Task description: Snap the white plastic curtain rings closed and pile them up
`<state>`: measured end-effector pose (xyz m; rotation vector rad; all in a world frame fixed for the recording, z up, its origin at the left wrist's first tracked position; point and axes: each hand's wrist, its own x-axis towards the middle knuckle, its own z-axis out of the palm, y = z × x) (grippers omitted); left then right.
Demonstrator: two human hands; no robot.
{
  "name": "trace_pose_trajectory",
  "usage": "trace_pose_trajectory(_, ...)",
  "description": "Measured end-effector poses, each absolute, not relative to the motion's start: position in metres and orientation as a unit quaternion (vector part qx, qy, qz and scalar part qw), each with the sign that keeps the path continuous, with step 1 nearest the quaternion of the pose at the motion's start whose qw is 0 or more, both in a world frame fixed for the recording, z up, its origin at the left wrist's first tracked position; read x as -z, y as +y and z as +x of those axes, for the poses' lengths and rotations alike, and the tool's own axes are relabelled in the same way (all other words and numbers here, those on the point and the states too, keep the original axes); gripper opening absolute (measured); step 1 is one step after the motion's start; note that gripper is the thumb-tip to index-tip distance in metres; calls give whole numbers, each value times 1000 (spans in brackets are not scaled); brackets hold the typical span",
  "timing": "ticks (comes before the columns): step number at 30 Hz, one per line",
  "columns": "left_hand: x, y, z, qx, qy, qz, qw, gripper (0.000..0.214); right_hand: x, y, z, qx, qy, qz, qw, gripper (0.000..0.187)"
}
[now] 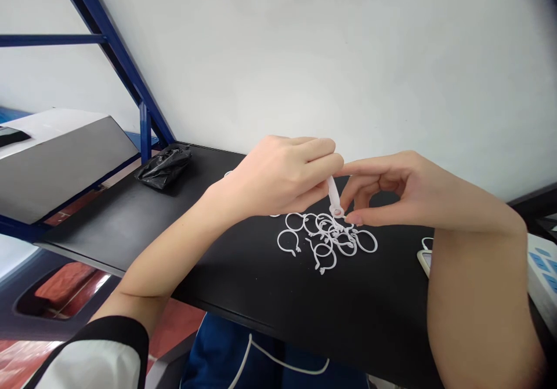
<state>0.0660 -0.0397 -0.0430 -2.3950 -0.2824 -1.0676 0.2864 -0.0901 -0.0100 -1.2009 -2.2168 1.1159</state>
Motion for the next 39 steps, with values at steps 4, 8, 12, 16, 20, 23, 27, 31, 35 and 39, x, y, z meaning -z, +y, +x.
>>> trace_pose_trajectory(4,43,-40,67,406,-102,-873,250,12,8,-92,284,-380,-791,-435,202,57)
trace_pose_trajectory(8,44,-39,68,418,-100,-866,256,12,8,-94,284,-360,-794,-448,199,55)
trace_pose_trajectory(12,45,-39,69,428,-94,-859,264,13,8,-94,285,-360,-794,-445,205,58)
trace_pose_trajectory(16,44,-40,69,436,-92,-854,269,13,8,-96,284,-353,-794,-446,213,59)
trace_pose_trajectory(20,44,-41,69,434,-97,-853,273,15,9,-97,285,-344,-800,-440,221,57)
trace_pose_trajectory(23,45,-40,69,433,-111,-849,281,16,10,-98,287,-338,-804,-432,229,55)
trace_pose_trajectory(27,46,-40,70,437,-116,-850,269,17,11,-98,287,-330,-810,-417,247,52)
trace_pose_trajectory(31,46,-40,71,447,-110,-852,251,16,11,-99,287,-311,-819,-410,254,50)
trace_pose_trajectory(35,45,-41,70,457,-114,-853,226,11,12,-100,287,-293,-826,-399,270,47)
trace_pose_trajectory(39,44,-42,66,433,-114,-882,146,15,12,-101,286,-271,-827,-406,280,44)
